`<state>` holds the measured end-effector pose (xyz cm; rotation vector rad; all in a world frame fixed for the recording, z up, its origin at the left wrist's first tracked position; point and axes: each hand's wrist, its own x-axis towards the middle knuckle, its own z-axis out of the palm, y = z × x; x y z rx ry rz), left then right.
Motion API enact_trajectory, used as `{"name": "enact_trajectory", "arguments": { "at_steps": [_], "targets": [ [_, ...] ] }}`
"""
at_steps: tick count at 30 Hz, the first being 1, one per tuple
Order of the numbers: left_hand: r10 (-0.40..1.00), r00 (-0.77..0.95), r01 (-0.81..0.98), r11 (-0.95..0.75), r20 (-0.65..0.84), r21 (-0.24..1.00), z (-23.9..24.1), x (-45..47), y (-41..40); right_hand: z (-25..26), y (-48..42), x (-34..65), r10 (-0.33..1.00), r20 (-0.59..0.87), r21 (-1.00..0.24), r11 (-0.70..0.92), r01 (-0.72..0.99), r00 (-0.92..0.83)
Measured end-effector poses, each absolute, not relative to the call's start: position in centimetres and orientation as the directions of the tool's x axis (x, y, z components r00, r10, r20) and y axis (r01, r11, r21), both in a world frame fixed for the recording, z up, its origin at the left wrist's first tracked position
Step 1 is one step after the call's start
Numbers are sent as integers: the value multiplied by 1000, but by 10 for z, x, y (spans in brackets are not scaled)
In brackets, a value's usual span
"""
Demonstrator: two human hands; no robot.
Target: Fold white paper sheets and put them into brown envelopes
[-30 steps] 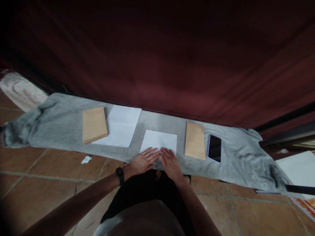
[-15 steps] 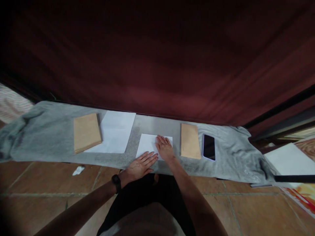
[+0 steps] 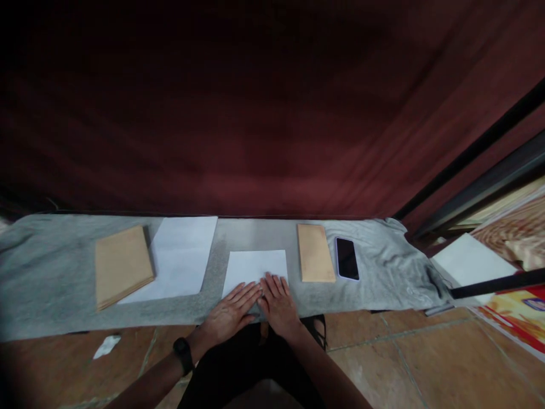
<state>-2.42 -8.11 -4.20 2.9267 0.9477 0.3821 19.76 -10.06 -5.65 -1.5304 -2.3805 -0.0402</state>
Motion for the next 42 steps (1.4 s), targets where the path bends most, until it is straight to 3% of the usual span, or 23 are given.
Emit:
{"name": "enact_trajectory", "arguments": {
  "at_steps": [10,15,26,32,37,42],
  "targets": [
    [773,511,825,-564,377,38,-61,-35,-102,-68,-127,200,915,372,-83,198,977,-154],
    [800,452,853,-517,395,70,-55,-34,-95,-71,-131,200,910,381,-53,196,979,-161],
    [906,332,914,-378,261,150,-62,14,-24,-65,-130,202,908,386,-121,228,966,-166],
    [913,246,939,-308,326,153,-60,-9,-16,-61,-132,200,919,366,-164,216,963,-144],
    [879,360,896,-419,312,145,-56,12,-34,-47,-118,196,954,289,-244,149,958,-74],
    [836,472,844,-520,280,130,-62,28,-53,-39,-85,189,953,231,-291,259,921,-195]
  ]
}}
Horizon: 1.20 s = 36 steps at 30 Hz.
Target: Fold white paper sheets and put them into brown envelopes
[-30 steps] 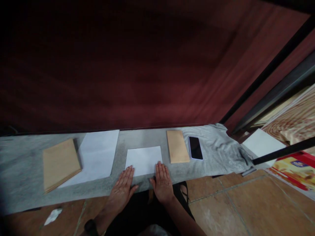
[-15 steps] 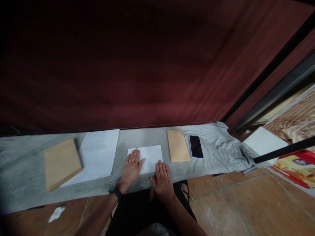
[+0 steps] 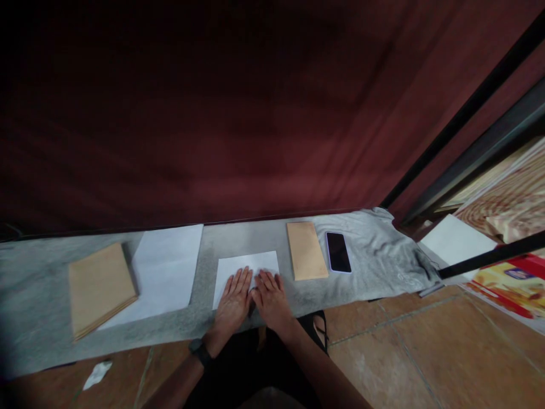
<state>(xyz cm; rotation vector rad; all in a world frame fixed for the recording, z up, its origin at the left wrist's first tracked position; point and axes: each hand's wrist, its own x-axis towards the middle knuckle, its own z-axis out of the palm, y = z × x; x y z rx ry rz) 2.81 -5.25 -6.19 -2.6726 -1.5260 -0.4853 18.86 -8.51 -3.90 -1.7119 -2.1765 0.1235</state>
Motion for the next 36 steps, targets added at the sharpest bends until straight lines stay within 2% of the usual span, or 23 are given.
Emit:
{"name": "enact_trajectory", "arguments": {
  "at_steps": [8,15,20,25,36],
  "targets": [
    [839,469,847,-516,276,129,-56,20,-57,-58,-39,195,950,261,-191,224,956,-170],
    [832,471,844,-522,293,124,-56,13,-65,-62,-17,206,950,288,-182,176,967,-119],
    [832,474,845,-522,287,117,-55,8,-69,-59,-28,199,959,277,-194,113,974,-56],
    [836,476,842,-523,272,133,-58,6,-71,-61,-58,184,949,260,-197,234,952,-179],
    [887,353,885,-420,297,202,-67,30,-26,-61,-73,177,934,352,-181,136,974,-65]
  ]
}}
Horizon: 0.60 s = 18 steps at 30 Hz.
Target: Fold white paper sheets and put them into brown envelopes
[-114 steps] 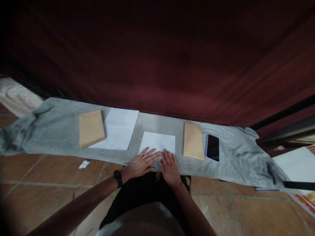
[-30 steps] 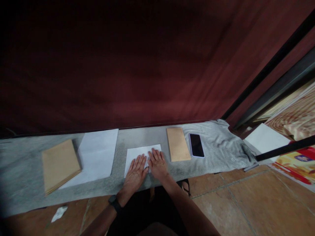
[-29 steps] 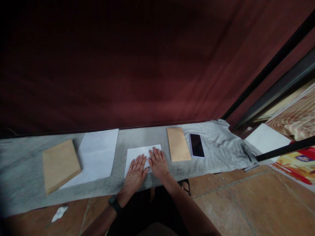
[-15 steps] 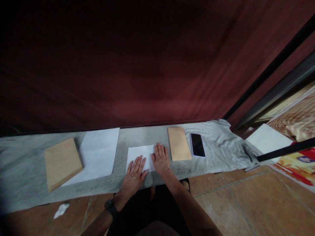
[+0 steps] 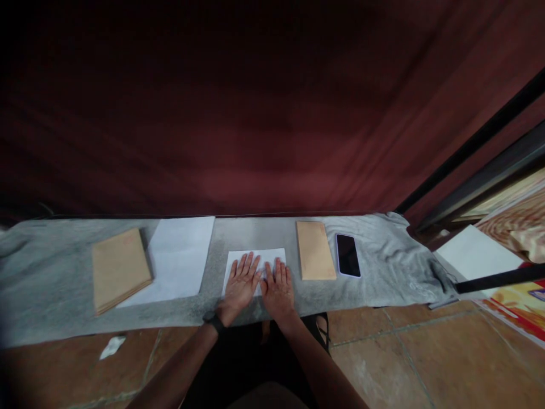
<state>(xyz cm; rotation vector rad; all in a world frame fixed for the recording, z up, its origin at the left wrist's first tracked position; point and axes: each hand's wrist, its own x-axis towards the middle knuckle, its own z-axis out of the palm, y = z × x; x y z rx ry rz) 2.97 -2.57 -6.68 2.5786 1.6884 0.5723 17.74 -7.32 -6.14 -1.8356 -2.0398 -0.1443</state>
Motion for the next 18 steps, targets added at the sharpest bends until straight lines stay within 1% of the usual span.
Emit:
{"name": "enact_trajectory", "arguments": {
  "at_steps": [4,10,12,14,16,18],
  "targets": [
    [907,340,901,-390,248,191,-57,16,-17,-60,-75,177,938,343,-183,123,975,-54],
    [933,248,935,-301,260,186,-54,-11,-16,-63,-73,177,937,344,-209,142,967,-63],
    [934,219,941,-279,281,192,-56,-17,-25,-64,-71,182,934,352,-250,157,955,-61],
    [927,212,942,-278,308,190,-59,-23,-39,-63,-68,190,938,346,-320,139,937,-21],
    [913,250,933,-316,322,173,-61,-27,-57,-59,-65,200,949,307,-408,59,911,76],
    [902,287,925,-349,324,153,-62,-29,-72,-52,-63,209,958,220,-484,-55,873,183]
  ]
}}
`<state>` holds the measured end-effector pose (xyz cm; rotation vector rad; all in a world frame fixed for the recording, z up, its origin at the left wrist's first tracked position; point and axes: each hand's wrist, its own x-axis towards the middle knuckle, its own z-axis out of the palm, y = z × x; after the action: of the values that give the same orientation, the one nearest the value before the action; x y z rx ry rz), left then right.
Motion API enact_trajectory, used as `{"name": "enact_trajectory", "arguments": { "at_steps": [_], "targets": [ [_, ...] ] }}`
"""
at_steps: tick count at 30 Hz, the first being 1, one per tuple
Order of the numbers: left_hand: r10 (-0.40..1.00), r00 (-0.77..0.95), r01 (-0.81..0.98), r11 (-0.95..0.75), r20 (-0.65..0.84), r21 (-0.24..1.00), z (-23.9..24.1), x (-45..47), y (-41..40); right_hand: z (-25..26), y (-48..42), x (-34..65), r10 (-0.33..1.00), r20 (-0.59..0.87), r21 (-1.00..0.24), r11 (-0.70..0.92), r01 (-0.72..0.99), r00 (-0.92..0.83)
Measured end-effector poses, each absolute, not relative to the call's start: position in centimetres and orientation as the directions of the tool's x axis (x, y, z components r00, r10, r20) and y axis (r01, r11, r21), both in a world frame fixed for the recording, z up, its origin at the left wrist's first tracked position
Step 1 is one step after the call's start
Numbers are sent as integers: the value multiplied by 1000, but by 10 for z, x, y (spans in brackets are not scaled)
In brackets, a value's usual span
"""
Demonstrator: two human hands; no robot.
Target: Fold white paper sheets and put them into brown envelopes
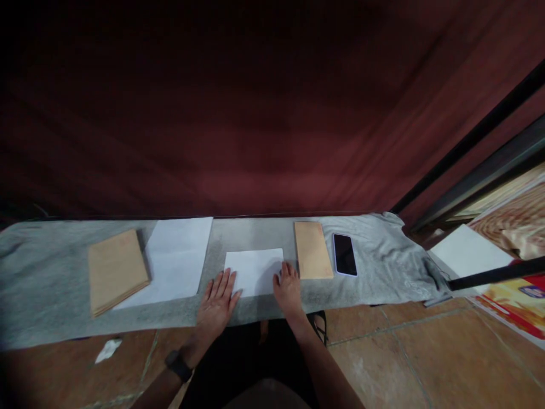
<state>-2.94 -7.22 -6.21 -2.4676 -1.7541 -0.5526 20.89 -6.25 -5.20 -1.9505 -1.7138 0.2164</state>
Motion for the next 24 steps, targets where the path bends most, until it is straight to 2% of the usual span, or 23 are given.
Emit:
{"name": "enact_trajectory", "arguments": {
  "at_steps": [5,10,14,17,21,22,24],
  "targets": [
    [905,284,927,-343,316,150,-57,-29,-86,-32,-58,217,949,-53,-559,-287,778,311],
    [909,284,921,-347,307,175,-53,-27,-85,-25,-54,217,935,-86,-611,-323,723,345],
    [908,264,914,-344,326,218,-54,-26,-87,-21,-55,221,947,-90,-707,-279,650,308],
    [908,248,884,-355,338,305,-55,-29,-88,-11,-54,222,968,-47,-793,-187,580,247],
    [928,148,781,-322,342,535,-54,-38,-90,29,-45,225,968,74,-868,-56,494,240],
    [936,106,744,-298,335,598,-53,-40,-90,42,-43,227,961,124,-880,-9,474,248],
    [949,47,668,-263,313,696,-50,-43,-92,69,-43,228,904,333,-875,190,446,268]
  ]
}}
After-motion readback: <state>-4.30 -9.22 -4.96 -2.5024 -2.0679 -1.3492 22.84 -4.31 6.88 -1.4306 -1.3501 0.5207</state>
